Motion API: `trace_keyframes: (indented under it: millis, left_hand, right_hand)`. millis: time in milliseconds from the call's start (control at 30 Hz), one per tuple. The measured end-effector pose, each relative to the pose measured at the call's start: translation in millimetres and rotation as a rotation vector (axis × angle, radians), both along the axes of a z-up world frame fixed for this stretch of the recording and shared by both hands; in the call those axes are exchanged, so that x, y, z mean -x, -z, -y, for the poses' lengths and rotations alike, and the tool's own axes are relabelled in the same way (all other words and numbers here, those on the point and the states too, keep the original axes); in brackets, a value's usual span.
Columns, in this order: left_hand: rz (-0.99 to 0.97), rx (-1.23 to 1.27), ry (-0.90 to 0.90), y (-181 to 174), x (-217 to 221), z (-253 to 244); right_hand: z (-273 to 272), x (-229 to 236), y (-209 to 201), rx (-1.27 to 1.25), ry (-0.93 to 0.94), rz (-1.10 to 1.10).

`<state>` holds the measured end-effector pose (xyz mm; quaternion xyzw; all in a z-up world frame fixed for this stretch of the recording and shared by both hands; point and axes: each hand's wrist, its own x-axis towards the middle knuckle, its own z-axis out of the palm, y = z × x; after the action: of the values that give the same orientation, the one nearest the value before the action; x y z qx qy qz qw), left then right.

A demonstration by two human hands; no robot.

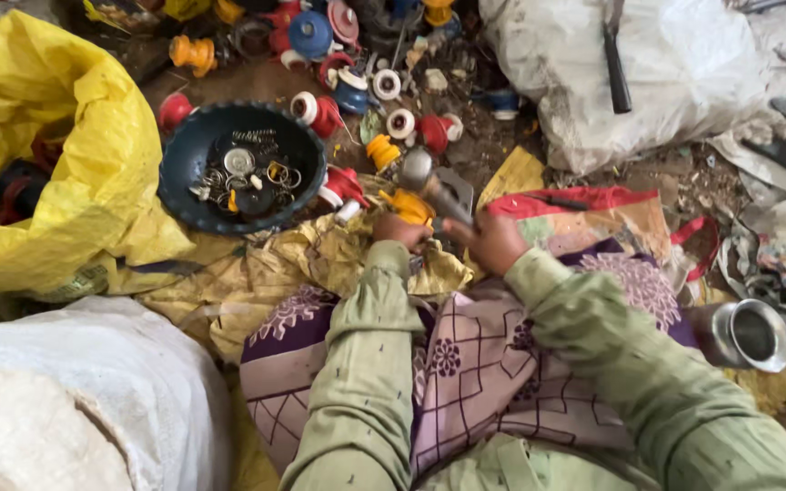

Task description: The person sits on the floor and uses a hammer and pliers to break apart and separate small plastic components. They repeatedly strike yellow and red plastic pieces on a metal anvil, then use pliers to pull apart the broken parts.

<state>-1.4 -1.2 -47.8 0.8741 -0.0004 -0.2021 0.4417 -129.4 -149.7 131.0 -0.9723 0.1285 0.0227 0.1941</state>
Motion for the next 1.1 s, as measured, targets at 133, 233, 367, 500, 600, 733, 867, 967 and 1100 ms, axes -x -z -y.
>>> trace_keyframes:
  millis: [133,233,367,500,600,733,867,967,1100]
  left_hand:
    - [-0.003,0.072,-0.109,-16,-2,0]
    - [-0.152,0.151,-0.107,-25,9,-2]
    - [-0.198,0.151,-0.076,-32,8,-5]
    - [-0.086,0.031,-0.041,-29,6,-2]
    - [-0.066,0.056,-0.040,-20,2,1]
    - [-0.076,0.081,-0.044,-10,4,-3]
    - [-0.176,0.213,-0.050,-18,3,1]
    - [-0.176,0.115,-0.087,-26,3,-2]
    - [-0.172,0.140,-0.037,-29,2,2]
  right_hand:
    - [-1,9,-109,-0.283,-0.012,0.443]
    - [14,15,-152,-0.722,-0.006,0.653]
    - [22,-1,-99,-0.838,-0.062,0.878]
    - [0,-9,13,-0.113,0.114,-0.237]
    - [-2,-7,35,-0.141,0.050,-0.098]
    - [1,3,-54,-0.325,0.069,0.141]
    - [19,14,-160,-0.766,0.016,0.549]
    - [26,4,-155,-0.716,-0.087,0.782]
    - [9,-17,-42,-0.182,0.040,0.264]
